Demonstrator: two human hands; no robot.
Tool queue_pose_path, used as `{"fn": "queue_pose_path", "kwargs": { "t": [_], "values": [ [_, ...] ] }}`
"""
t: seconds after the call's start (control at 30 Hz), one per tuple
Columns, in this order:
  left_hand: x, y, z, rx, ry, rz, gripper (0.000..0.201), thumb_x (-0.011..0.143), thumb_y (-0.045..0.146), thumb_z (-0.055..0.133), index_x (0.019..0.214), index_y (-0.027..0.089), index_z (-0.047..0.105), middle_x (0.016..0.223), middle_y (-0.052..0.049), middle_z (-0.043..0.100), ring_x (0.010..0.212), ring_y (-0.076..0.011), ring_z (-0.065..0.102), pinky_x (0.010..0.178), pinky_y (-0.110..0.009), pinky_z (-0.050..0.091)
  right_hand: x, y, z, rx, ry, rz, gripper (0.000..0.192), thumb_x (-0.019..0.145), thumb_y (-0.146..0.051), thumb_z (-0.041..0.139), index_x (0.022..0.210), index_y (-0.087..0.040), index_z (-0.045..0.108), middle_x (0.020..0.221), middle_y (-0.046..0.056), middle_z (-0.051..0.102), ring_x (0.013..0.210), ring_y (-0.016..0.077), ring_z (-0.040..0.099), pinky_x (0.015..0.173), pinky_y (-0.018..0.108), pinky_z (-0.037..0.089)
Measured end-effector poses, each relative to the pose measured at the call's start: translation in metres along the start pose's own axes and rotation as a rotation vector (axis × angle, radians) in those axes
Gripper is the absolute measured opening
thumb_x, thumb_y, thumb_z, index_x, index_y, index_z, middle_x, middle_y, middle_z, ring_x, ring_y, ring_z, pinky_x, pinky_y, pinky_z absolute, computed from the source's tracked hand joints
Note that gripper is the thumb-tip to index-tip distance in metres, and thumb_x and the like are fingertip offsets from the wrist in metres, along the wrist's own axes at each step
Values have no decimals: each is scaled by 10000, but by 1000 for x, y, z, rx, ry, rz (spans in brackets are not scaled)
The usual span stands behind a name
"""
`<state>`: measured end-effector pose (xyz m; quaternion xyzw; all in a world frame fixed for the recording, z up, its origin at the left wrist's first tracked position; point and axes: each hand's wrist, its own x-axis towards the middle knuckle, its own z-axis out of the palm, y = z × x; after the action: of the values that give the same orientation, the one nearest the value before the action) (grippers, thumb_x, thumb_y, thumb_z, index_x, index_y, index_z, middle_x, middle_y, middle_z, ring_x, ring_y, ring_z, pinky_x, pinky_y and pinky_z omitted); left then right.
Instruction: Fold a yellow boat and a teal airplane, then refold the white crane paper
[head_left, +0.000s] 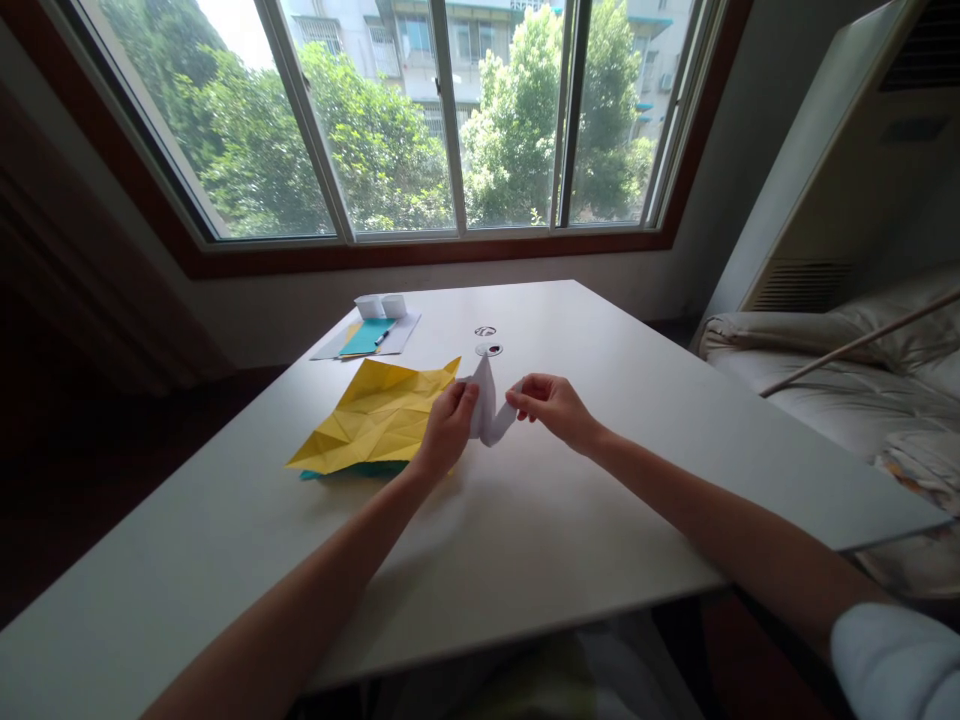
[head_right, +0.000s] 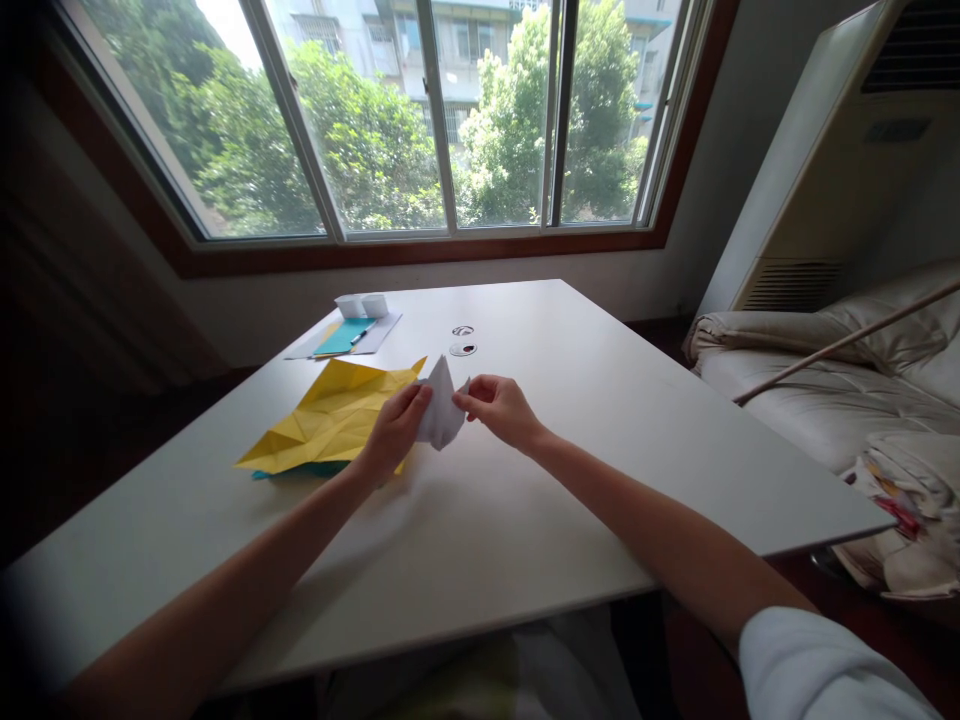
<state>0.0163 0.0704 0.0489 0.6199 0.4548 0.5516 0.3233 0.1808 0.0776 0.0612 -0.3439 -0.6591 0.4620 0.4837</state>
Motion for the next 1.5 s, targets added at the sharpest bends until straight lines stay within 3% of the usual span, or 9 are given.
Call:
{"fn": "queue_pose_path", "kwargs": {
  "t": [0.23,0.33,0.47,0.53,0.67,0.77,0.9,1.17,1.5],
  "values": [
    [14,-3,-16,-327,416,-262,260,758,429,508,865,193,524,756,13,553,659,-129,530,530,-222,400,2,-1,0,51,-29,180,308,627,-408,717,751,-150,600,618,3,614,554,102,574,507,220,430],
    [15,1,-18,-424,528,-374,158,793,360,458,846,213,477,700,31,508,582,-110,519,448,-200,368,-4,3,5,-27,-172,141,293,623,-391,722,751,-150,616,674,15,641,602,112,588,550,237,455],
    [13,4,-14,-517,564,-394,105,817,310,440,837,213,472,691,40,505,550,-90,508,427,-184,366,-15,6,12,-147,-400,30,259,685,-393,673,809,-166,663,752,33,672,707,144,611,644,272,477],
    [11,4,-10,-523,528,-387,117,803,312,470,842,204,492,666,49,503,523,-80,492,417,-175,352,-17,7,14,-217,-407,-11,259,736,-411,621,817,-170,672,752,36,669,701,144,599,636,271,470],
    [4,2,0,-466,263,-326,253,697,354,618,850,167,544,644,43,550,513,-79,497,444,-180,367,-14,7,9,-251,-187,-45,308,774,-463,564,805,-167,647,799,42,649,720,143,572,634,270,461],
    [-5,3,4,-410,66,-250,386,654,376,684,939,181,512,642,36,594,505,-91,520,455,-184,385,-10,7,5,-83,-111,61,345,745,-503,588,851,-176,616,880,43,633,793,150,579,650,263,468],
    [-14,6,6,-326,-82,-189,410,686,391,675,982,202,462,625,29,611,492,-100,535,429,-171,376,-9,4,4,110,-156,228,338,724,-495,617,818,-171,607,824,33,629,775,137,593,653,248,460],
    [-15,0,3,-212,18,-145,272,676,389,667,777,160,559,668,19,572,594,-100,538,449,-164,419,-12,6,5,143,-37,198,235,652,-371,665,650,-147,595,640,0,587,623,116,543,610,264,436],
    [-7,-1,-4,-189,-28,-104,317,613,400,733,769,143,630,657,-2,615,585,-96,548,493,-186,432,-3,14,-11,281,226,178,177,614,-333,637,600,-171,567,507,-61,463,487,76,414,458,217,308]
  ]
}}
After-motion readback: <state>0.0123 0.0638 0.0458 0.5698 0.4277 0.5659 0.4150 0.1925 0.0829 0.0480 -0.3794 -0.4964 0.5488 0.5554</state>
